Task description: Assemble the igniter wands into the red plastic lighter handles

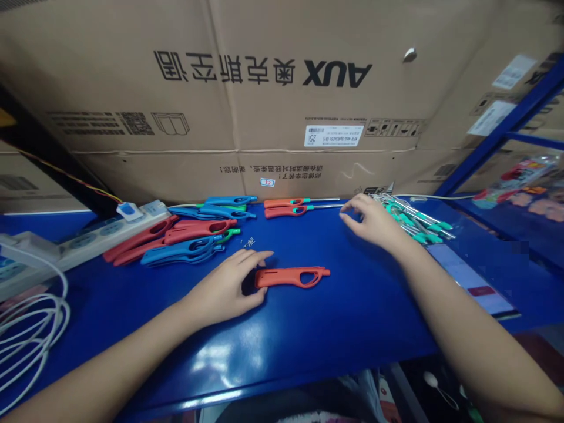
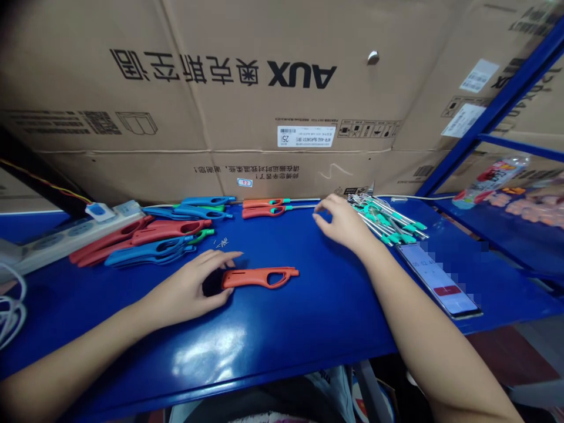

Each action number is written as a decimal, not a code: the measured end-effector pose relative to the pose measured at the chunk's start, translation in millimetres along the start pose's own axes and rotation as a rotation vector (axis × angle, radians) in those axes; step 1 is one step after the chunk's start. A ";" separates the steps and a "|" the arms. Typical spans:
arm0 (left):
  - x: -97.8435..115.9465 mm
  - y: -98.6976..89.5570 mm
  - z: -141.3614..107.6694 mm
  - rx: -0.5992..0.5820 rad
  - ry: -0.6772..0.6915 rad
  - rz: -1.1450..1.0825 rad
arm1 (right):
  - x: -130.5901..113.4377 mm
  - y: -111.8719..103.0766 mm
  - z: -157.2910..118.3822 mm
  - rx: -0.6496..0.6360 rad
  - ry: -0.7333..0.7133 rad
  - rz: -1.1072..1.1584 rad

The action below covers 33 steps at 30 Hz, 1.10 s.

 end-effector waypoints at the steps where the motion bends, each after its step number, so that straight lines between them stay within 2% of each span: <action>1: -1.5 -0.7 0.3 -0.003 -0.007 -0.008 | -19.5 -1.3 -2.9 -0.047 -0.073 0.093; 3: -4.0 -0.5 0.7 0.005 -0.026 -0.033 | -63.3 -3.1 -15.4 -0.201 -0.254 0.415; 4: -5.1 0.4 0.8 0.015 -0.039 -0.044 | -81.1 -2.8 -23.6 -0.291 -0.318 0.499; 6: -6.9 3.1 1.0 0.042 -0.068 -0.070 | -105.0 1.8 -39.0 -0.441 -0.398 0.505; 8: -8.0 6.2 1.2 0.066 -0.094 -0.099 | -115.2 7.8 -48.1 -0.488 -0.452 0.400; 10: -8.7 8.1 1.7 0.089 -0.109 -0.125 | -116.8 13.6 -51.4 -0.494 -0.476 0.336; 13: -10.2 8.4 2.2 0.128 -0.127 -0.155 | -111.3 17.0 -47.4 -0.455 -0.437 0.401; 18: -13.9 7.8 2.2 0.164 -0.155 -0.167 | -95.3 4.6 -29.7 -0.254 -0.262 0.531; 20: -14.9 8.2 2.5 0.171 -0.162 -0.181 | -94.5 2.0 -28.7 -0.303 -0.232 0.585; 23: -15.4 10.2 3.0 0.163 -0.170 -0.224 | -100.2 8.4 -38.1 -0.548 -0.260 0.612; 25: -14.7 10.5 3.1 0.167 -0.169 -0.254 | -102.0 15.1 -44.2 -0.647 -0.277 0.562; 29: -9.1 5.7 2.7 0.195 -0.136 -0.232 | -98.9 22.8 -43.2 -0.561 -0.301 0.399; 33: 2.3 -2.0 1.9 0.190 -0.050 -0.153 | -96.5 20.6 -41.5 -0.477 -0.358 0.335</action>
Point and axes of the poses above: each hand's wrist, its own z-axis towards the middle knuckle, its own y-axis out of the palm, x = y × z, the point moved 6 cm from there along z, towards the middle knuckle, and after that the axes turned 15 degrees about x, right-handed, at the moved point
